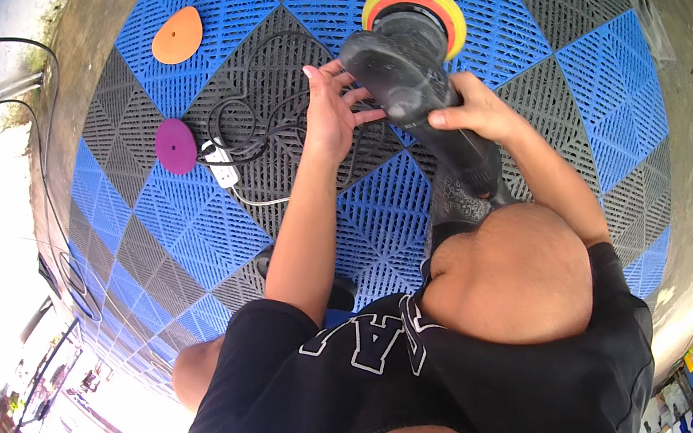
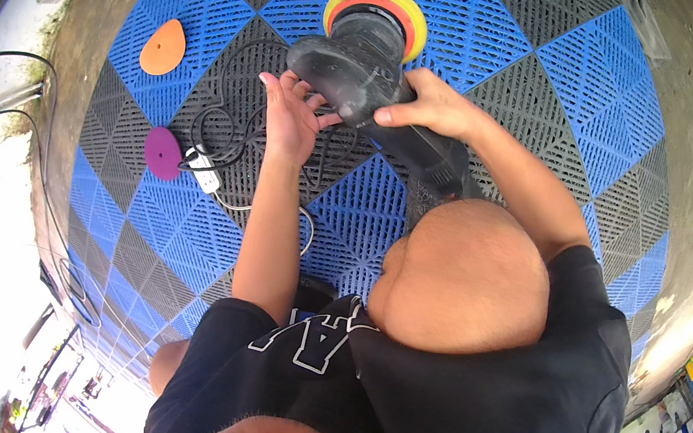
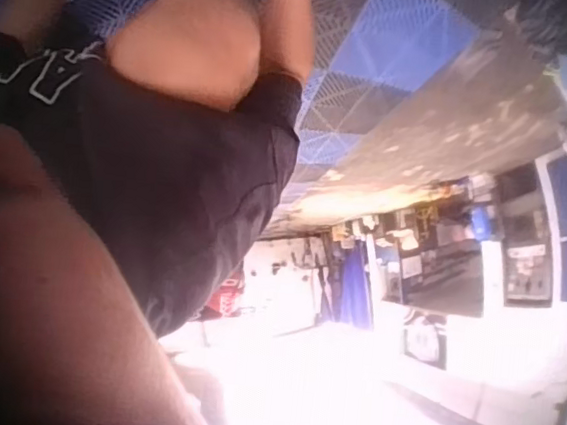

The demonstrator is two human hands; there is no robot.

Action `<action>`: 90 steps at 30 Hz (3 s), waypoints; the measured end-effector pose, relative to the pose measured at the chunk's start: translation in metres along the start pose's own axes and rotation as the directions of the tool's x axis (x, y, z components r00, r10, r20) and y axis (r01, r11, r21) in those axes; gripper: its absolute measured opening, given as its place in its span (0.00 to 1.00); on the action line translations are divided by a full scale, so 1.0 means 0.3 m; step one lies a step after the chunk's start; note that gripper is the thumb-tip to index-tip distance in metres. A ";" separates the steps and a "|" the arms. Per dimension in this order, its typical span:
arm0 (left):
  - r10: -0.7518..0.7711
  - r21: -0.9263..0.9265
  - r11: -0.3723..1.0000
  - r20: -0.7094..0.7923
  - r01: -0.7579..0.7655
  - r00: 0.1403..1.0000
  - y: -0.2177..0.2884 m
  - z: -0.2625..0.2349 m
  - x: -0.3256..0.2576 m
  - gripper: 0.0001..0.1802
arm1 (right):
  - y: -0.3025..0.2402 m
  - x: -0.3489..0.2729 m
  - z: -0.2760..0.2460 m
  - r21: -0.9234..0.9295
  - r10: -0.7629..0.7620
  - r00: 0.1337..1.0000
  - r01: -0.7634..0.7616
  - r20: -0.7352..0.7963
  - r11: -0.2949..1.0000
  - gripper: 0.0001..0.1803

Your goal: The person attaches several circular pads to an electric polisher, securing each one by hand. The person then operates the polisher briefly to test the attachment before swapping to another pad.

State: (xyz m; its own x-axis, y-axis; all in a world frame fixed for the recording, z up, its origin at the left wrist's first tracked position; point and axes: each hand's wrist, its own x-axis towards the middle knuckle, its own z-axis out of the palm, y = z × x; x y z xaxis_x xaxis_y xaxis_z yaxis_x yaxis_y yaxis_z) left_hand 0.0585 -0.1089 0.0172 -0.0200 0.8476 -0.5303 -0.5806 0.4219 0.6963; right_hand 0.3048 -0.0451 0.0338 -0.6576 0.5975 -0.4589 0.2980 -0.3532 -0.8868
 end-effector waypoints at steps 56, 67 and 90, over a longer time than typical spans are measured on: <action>0.211 -0.016 0.967 -0.500 -0.253 0.840 0.129 0.015 0.285 0.33 | 0.324 0.041 0.016 -0.821 -0.165 0.925 -0.210 -0.343 0.531 0.29; 0.257 0.017 0.959 -0.478 -0.284 0.840 0.118 -0.003 0.299 0.35 | 0.289 0.016 0.038 -0.799 -0.224 0.913 -0.156 -0.341 0.580 0.32; 0.320 0.169 0.945 -0.315 -0.279 0.893 0.139 -0.027 0.319 0.45 | 0.279 0.003 0.036 -0.697 -0.107 0.879 -0.288 -0.464 0.657 0.25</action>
State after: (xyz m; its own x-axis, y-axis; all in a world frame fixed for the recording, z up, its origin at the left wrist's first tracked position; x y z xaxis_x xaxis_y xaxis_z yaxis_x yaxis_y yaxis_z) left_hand 0.0257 -0.0130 -0.0085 -0.4602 0.7911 -0.4030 -0.4056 0.2165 0.8880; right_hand 0.3216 -0.0819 -0.0403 -0.2893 0.8971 -0.3340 0.8673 0.0980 -0.4880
